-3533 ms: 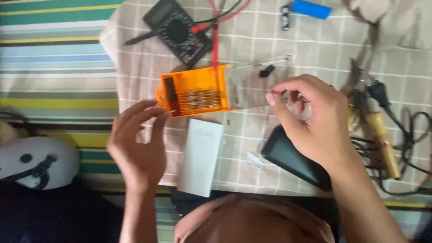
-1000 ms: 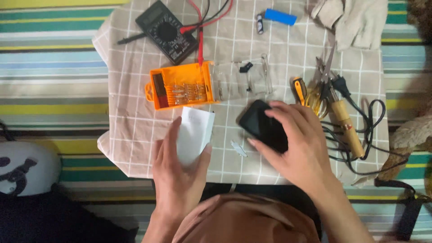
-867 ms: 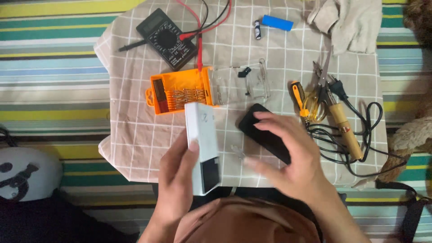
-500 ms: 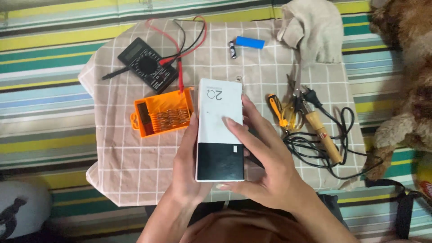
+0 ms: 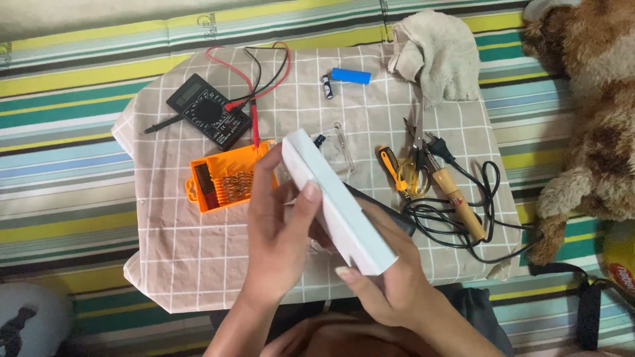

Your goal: Organizing small screwdriver bits and electronic components into a plastic organizer case on a workspace.

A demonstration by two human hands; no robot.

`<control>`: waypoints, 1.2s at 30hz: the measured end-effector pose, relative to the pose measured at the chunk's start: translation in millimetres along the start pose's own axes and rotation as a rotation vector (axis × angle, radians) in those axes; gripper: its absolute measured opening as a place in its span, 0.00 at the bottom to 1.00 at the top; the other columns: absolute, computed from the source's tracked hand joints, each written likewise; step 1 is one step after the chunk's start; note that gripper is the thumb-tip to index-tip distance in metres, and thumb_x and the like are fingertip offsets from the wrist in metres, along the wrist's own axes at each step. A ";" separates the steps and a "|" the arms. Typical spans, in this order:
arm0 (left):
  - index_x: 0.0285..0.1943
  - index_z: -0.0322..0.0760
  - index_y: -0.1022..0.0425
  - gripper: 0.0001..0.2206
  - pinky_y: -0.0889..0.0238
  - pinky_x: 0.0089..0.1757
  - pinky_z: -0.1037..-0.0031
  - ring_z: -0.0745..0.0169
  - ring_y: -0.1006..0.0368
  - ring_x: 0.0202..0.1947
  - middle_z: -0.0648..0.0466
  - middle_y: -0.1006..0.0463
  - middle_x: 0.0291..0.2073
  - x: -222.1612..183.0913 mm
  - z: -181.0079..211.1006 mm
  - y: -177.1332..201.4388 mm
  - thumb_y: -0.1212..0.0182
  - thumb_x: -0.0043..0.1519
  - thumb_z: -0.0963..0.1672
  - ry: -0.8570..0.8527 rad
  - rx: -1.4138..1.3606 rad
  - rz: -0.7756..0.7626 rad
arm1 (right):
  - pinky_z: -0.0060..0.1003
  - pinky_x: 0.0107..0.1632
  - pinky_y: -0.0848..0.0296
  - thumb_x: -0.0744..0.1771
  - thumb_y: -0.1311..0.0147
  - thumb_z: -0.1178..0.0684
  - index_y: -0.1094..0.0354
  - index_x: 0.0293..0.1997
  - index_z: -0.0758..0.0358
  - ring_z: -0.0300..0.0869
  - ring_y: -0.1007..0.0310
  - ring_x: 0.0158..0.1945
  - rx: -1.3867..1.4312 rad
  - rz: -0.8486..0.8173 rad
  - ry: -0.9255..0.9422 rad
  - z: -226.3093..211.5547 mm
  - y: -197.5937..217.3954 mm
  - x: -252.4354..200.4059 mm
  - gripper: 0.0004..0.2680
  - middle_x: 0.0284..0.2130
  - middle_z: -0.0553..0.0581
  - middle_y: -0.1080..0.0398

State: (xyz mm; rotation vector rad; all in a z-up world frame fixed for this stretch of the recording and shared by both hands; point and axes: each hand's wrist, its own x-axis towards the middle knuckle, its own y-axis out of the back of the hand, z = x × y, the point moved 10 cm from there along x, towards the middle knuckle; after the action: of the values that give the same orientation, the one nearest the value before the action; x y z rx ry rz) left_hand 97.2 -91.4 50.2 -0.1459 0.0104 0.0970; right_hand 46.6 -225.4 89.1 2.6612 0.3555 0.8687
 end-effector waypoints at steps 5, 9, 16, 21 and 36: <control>0.68 0.40 0.42 0.22 0.32 0.34 0.76 0.67 0.32 0.35 0.54 0.33 0.46 -12.3 13.8 3.8 0.46 0.66 0.48 -0.066 0.065 -0.008 | 0.52 0.62 0.27 0.70 0.53 0.53 0.43 0.58 0.77 0.65 0.32 0.62 0.076 -0.048 -0.073 2.3 -6.5 -3.6 0.15 0.56 0.74 0.35; 0.66 0.37 0.45 0.23 0.31 0.36 0.73 0.59 0.27 0.40 0.41 0.20 0.50 -17.9 -12.6 2.7 0.44 0.63 0.45 0.094 -0.177 -0.060 | 0.57 0.71 0.36 0.69 0.52 0.51 0.48 0.70 0.74 0.65 0.41 0.70 -0.029 -0.172 -0.115 4.7 -19.7 -7.5 0.22 0.65 0.69 0.36; 0.57 0.32 0.32 0.21 0.25 0.40 0.66 0.51 0.20 0.40 0.45 0.18 0.41 -8.7 -44.0 24.3 0.30 0.57 0.42 0.049 -0.270 -0.088 | 0.56 0.68 0.31 0.66 0.43 0.57 0.33 0.53 0.71 0.63 0.30 0.63 0.068 -0.068 -0.092 -4.7 -6.9 6.9 0.12 0.56 0.65 0.29; 0.44 0.40 0.28 0.12 0.43 0.38 0.81 0.74 0.36 0.34 0.62 0.31 0.33 -0.2 -25.6 25.2 0.31 0.58 0.46 -0.027 -0.116 -0.066 | 0.30 0.29 0.32 0.67 0.43 0.49 0.28 0.36 0.66 0.40 0.29 0.31 0.225 -0.031 -0.457 25.9 -6.5 -7.0 0.09 0.31 0.56 0.25; 0.51 0.23 0.26 0.16 0.22 0.30 0.55 0.36 0.18 0.27 0.33 0.17 0.34 -6.1 -62.7 24.0 0.39 0.58 0.43 0.369 -0.209 0.211 | 0.39 0.37 0.30 0.69 0.47 0.48 0.26 0.39 0.63 0.43 0.27 0.32 -0.555 0.024 -0.390 58.4 79.0 -2.9 0.09 0.31 0.55 0.24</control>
State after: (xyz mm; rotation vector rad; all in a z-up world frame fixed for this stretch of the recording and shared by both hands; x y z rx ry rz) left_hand 88.6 -77.4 -15.2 -0.3696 0.3852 0.2807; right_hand 90.4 -311.8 72.3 2.2375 -0.0170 0.3602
